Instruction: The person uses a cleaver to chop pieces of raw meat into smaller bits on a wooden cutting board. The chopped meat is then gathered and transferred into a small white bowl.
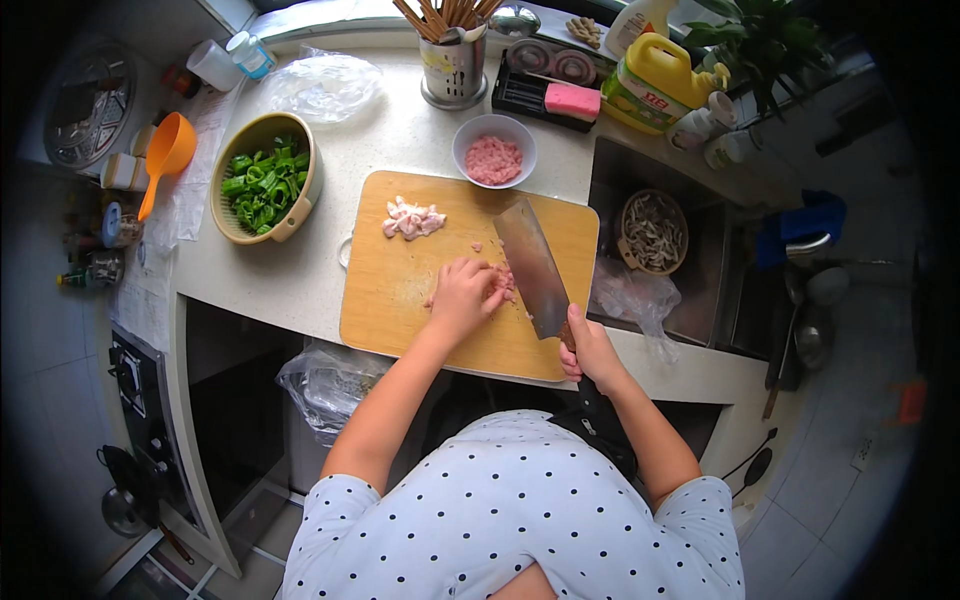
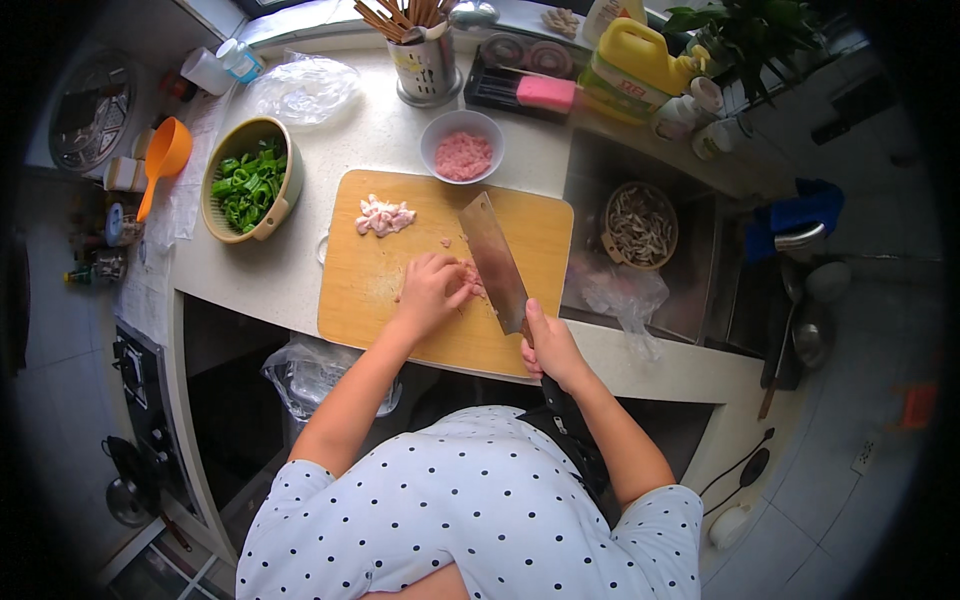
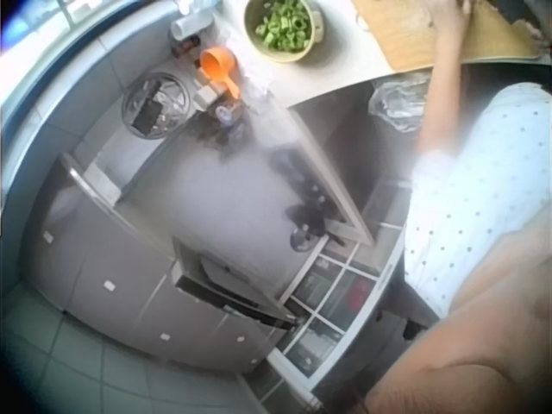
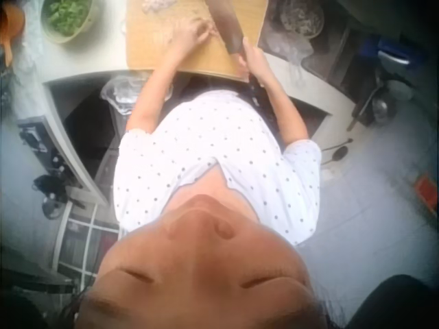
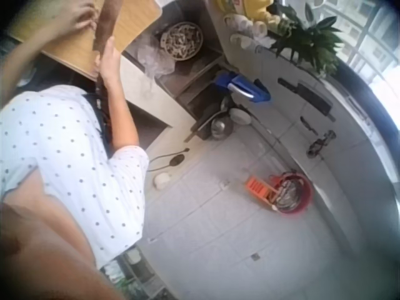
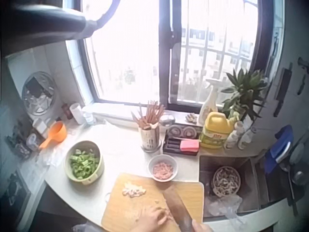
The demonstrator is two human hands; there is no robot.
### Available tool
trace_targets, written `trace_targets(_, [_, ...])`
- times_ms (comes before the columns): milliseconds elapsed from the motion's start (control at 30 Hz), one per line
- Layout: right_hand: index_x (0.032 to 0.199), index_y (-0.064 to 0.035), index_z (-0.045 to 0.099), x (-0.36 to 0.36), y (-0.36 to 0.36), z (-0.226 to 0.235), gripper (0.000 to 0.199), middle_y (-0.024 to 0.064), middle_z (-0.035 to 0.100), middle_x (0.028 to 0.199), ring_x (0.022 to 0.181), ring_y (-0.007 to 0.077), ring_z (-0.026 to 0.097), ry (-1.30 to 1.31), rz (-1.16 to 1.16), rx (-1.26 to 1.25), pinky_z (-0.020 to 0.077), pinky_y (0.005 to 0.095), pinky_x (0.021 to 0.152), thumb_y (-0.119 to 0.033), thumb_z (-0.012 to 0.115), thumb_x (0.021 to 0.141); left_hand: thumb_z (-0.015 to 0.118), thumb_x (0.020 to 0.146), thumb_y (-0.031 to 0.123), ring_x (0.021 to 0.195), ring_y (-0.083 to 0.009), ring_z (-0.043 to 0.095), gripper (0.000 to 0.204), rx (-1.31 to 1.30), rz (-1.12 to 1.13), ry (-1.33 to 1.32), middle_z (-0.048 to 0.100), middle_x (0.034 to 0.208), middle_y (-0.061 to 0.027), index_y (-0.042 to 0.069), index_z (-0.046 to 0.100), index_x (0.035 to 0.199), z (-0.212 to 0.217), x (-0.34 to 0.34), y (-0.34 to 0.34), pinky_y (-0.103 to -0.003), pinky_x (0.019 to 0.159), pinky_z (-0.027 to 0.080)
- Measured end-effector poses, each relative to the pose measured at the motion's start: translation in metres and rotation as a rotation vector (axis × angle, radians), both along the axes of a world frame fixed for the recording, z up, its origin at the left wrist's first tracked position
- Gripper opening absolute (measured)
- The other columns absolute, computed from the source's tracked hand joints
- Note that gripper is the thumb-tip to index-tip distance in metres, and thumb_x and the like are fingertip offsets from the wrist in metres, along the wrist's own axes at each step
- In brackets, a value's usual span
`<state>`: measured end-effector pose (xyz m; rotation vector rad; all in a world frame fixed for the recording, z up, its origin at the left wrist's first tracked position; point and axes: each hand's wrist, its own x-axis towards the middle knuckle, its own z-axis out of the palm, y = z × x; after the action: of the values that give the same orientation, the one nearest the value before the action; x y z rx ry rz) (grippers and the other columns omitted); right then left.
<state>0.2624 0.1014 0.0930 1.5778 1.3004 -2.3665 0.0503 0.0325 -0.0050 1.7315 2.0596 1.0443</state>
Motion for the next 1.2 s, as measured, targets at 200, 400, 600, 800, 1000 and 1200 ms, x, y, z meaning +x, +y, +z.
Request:
trace_targets(200, [0.079, -0.0065, 0.044, 0.003, -0.004, -0.006, 0.056, 0.0005, 0.038, 0.05, 0.038, 0.0109, 0.035, 0.024, 0.059, 0.033, 0.0326, 0.0272, 0.035, -0.058, 0.033, 0.099, 0.072, 0.074, 0.016, 0.092, -0.0244, 0.058, 0.011, -0.073, 0.207, 0.142, 0.065, 0.09, -0.0046, 0.008, 0.07, 0.082, -0.01, -0.016, -0.019, -0.038, 0.084, 0.04])
trace_targets(400, [0.079, -0.0052, 0.046, -0.004, -0.015, -0.012, 0.053, 0.0011, 0.04, 0.05, 0.037, 0.0108, 0.037, 0.024, 0.129, 0.048, 0.0341, 0.0272, 0.035, -0.052, 0.035, 0.101, 0.071, 0.076, 0.013, 0.095, -0.0242, 0.059, 0.005, 0.014, 0.228, -0.049, 0.068, 0.094, -0.0054, 0.008, 0.069, 0.077, -0.01, -0.028, -0.038, -0.038, 0.084, 0.042])
trace_targets(600, [0.081, -0.0042, 0.048, -0.011, -0.024, -0.015, 0.048, 0.0, 0.041, 0.05, 0.038, 0.0095, 0.039, -0.011, 0.208, 0.116, 0.0339, 0.0266, 0.036, -0.046, 0.037, 0.102, 0.071, 0.076, 0.011, 0.092, -0.0246, 0.06, 0.007, -0.015, 0.145, 0.012, 0.067, 0.093, -0.0065, 0.006, 0.068, 0.079, 0.0, -0.026, -0.037, -0.039, 0.081, 0.043])
trace_targets(800, [0.089, 0.0017, 0.058, -0.014, -0.024, -0.015, 0.048, 0.009, 0.056, 0.059, 0.051, 0.0203, 0.056, -0.077, 0.311, 0.3, 0.0461, 0.0338, 0.051, -0.041, 0.04, 0.102, 0.072, 0.073, 0.003, 0.091, -0.0281, 0.059, 0.013, 0.112, 0.179, -0.054, 0.065, 0.091, -0.01, 0.002, 0.067, 0.085, -0.002, -0.02, -0.048, -0.04, 0.079, 0.046])
trace_targets(1000, [0.113, 0.0016, 0.063, -0.023, -0.037, -0.015, 0.044, 0.0237, 0.068, 0.092, 0.087, 0.0422, 0.065, -0.09, 0.422, 0.607, 0.051, 0.0428, 0.078, -0.037, 0.044, 0.1, 0.071, 0.071, 0.001, 0.094, -0.032, 0.058, 0.018, 0.155, 0.19, -0.111, 0.063, 0.096, -0.0125, 0.001, 0.066, 0.088, -0.022, -0.011, -0.047, -0.041, 0.085, 0.047])
trace_targets(1200, [0.113, -0.0013, 0.063, -0.037, -0.039, -0.014, 0.041, 0.0277, 0.065, 0.092, 0.088, 0.0454, 0.062, -0.183, 0.498, 0.664, 0.0506, 0.0473, 0.078, -0.036, 0.046, 0.099, 0.069, 0.064, -0.005, 0.096, -0.0345, 0.058, 0.023, 0.18, 0.226, -0.042, 0.064, 0.098, -0.0146, -0.002, 0.065, 0.087, -0.031, -0.007, -0.046, -0.04, 0.082, 0.049])
